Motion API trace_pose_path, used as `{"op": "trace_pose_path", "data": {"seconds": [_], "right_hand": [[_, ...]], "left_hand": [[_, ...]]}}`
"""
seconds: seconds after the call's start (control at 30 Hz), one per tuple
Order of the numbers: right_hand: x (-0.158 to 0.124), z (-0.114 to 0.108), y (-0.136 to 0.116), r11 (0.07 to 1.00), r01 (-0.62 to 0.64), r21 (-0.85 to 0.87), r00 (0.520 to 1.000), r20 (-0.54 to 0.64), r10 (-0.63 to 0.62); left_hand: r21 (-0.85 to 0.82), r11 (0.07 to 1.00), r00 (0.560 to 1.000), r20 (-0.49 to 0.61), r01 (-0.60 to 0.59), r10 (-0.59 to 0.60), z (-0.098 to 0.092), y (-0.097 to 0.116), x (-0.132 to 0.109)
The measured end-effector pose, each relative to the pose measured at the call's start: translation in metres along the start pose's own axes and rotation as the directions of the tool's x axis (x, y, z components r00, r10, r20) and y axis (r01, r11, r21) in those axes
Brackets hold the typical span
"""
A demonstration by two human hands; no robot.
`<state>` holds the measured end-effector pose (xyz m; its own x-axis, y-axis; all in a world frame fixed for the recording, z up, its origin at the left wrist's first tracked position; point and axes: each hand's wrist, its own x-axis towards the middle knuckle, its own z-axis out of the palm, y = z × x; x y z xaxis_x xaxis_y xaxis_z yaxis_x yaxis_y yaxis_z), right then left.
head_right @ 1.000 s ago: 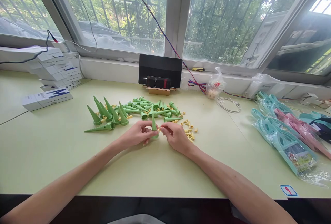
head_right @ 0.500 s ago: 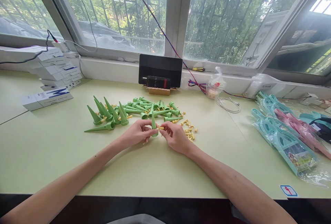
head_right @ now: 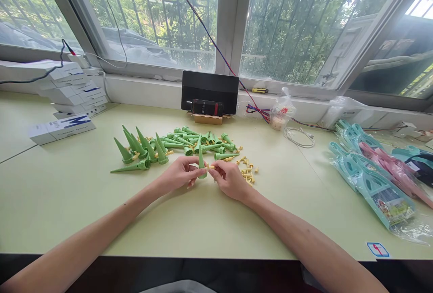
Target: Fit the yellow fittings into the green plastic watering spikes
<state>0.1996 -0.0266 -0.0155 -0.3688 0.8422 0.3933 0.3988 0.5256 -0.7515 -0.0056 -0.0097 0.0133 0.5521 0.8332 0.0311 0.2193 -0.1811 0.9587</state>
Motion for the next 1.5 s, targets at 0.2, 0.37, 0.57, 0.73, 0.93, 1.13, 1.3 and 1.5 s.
{"op": "trace_pose_path", "data": {"seconds": [0.2,0.37,0.57,0.73,0.93,1.13,1.3,1.5], "right_hand": [[-0.0001,-0.0002,0.0001,1.0,-0.011,-0.016,1.0,0.01,0.011],[0.0005,-0.0004,-0.0008,1.0,-0.004,-0.022,1.0,0.005,0.004],[0.0011,-0.0008,-0.0025,1.0,-0.006,-0.019,1.0,-0.005,0.006],[0.0007,0.0001,-0.0023,1.0,-0.017,-0.003,0.999,-0.036,0.017],[0.0006,0.0006,-0.0014,1.0,-0.031,-0.003,0.998,-0.048,0.031],[0.0008,0.0001,-0.0006,0.999,-0.043,-0.004,0.999,-0.028,0.043],[0.0014,-0.0003,-0.0016,1.0,-0.023,-0.011,0.999,-0.039,0.023],[0.0013,-0.0006,-0.0019,1.0,-0.022,0.011,1.0,-0.014,0.022]], "left_hand": [[0.002,1.0,1.0,0.009,0.009,-0.009,0.0008,0.0014,-0.0005],[0.004,1.0,0.999,0.026,0.024,-0.024,0.0001,0.0015,-0.001],[0.028,0.999,0.999,0.04,0.028,-0.029,0.0003,0.001,-0.0016],[0.028,0.999,0.998,0.047,0.04,-0.041,0.0015,0.0023,-0.0017],[0.025,0.999,0.997,0.066,0.03,-0.031,0.0027,0.0043,-0.002],[0.031,0.999,0.998,0.057,0.019,-0.021,0.0029,0.0026,-0.0014],[0.035,0.999,0.999,0.044,0.013,-0.015,0.0016,0.0005,-0.0007],[0.023,1.0,1.0,0.015,0.011,-0.011,0.0007,0.0009,-0.0012]]}}
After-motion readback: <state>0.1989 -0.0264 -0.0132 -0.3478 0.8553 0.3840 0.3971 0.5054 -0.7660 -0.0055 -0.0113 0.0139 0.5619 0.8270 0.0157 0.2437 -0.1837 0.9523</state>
